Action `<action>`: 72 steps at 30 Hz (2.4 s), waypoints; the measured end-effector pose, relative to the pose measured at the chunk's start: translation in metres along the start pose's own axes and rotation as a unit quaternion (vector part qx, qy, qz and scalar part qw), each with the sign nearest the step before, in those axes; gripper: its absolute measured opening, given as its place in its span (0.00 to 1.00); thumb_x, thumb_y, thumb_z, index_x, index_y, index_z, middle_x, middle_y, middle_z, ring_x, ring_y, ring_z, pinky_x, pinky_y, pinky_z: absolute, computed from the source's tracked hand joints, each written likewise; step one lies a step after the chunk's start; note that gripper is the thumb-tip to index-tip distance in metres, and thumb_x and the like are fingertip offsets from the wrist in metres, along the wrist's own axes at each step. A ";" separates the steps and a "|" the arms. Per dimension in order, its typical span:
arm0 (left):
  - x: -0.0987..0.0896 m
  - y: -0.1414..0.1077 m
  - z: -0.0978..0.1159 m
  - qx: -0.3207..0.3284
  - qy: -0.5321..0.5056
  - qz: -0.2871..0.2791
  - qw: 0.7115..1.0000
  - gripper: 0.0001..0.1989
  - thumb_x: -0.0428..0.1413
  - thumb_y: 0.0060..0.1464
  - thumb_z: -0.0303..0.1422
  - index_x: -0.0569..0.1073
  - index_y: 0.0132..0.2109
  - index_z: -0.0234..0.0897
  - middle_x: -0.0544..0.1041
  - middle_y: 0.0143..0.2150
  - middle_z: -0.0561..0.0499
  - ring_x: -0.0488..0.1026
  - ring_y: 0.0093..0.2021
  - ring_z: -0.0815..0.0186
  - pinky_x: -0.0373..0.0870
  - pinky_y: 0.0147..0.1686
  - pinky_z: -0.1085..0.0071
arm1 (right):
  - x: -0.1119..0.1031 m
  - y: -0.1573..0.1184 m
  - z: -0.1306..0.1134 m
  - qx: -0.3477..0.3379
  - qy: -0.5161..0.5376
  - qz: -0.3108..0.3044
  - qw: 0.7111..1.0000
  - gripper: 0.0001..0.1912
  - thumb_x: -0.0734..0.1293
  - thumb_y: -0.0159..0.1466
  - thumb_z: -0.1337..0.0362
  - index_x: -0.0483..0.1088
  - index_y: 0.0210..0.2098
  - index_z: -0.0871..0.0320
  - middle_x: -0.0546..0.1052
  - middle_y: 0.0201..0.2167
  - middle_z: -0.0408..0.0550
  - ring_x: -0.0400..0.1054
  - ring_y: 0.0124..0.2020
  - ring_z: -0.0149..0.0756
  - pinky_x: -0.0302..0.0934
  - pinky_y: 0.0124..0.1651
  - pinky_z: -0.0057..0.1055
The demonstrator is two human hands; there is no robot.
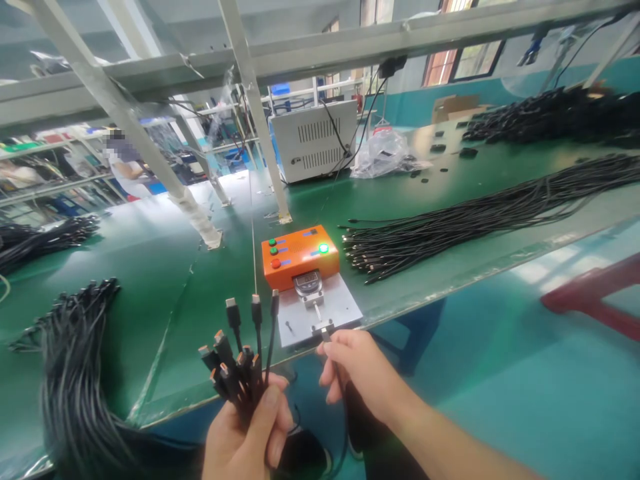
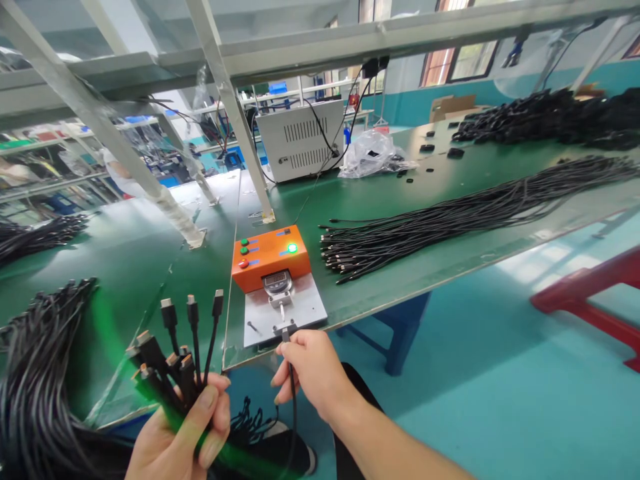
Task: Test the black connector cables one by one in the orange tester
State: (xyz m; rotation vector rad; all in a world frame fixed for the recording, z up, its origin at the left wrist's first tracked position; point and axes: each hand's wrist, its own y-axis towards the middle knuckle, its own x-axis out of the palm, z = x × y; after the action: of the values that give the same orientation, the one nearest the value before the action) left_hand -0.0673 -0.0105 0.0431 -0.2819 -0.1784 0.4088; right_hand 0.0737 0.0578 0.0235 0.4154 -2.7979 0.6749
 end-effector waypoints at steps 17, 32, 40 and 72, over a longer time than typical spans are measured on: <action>0.003 0.001 0.001 0.003 -0.070 0.033 0.997 0.15 0.65 0.37 0.42 0.77 0.29 0.35 0.68 0.16 0.55 0.61 0.16 0.78 0.56 0.17 0.83 | 0.001 0.011 0.002 -0.018 0.008 0.005 1.000 0.07 0.59 0.55 0.66 0.62 0.21 0.61 0.71 0.12 0.41 0.62 0.10 0.27 0.59 0.20 0.26; 0.005 0.001 0.000 0.029 -0.053 -0.011 0.998 0.13 0.63 0.43 0.38 0.74 0.32 0.33 0.73 0.17 0.53 0.63 0.13 0.75 0.57 0.14 0.80 | 0.001 0.008 0.001 -0.017 0.001 -0.011 1.000 0.06 0.58 0.55 0.65 0.63 0.25 0.61 0.71 0.14 0.41 0.64 0.11 0.27 0.58 0.21 0.26; 0.004 -0.001 -0.001 -0.019 -0.053 -0.065 0.996 0.12 0.62 0.43 0.38 0.75 0.31 0.32 0.76 0.20 0.50 0.69 0.17 0.70 0.64 0.18 0.76 | -0.028 -0.017 0.001 -0.044 -0.423 0.075 0.902 0.15 0.64 0.54 0.60 0.61 0.14 0.57 0.71 0.15 0.50 0.70 0.24 0.42 0.57 0.28 0.34; 0.007 -0.003 -0.004 0.050 -0.029 0.043 0.997 0.13 0.61 0.44 0.40 0.73 0.33 0.35 0.75 0.18 0.52 0.67 0.13 0.72 0.62 0.15 0.78 | -0.002 0.004 0.002 0.002 -0.017 -0.005 1.000 0.09 0.59 0.57 0.62 0.64 0.24 0.61 0.69 0.11 0.39 0.63 0.12 0.28 0.61 0.22 0.27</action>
State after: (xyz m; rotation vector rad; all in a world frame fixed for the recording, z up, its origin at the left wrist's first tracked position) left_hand -0.0591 -0.0113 0.0412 -0.1802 -0.2029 0.5105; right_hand 0.0741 0.0611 0.0198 0.4461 -2.8240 0.6772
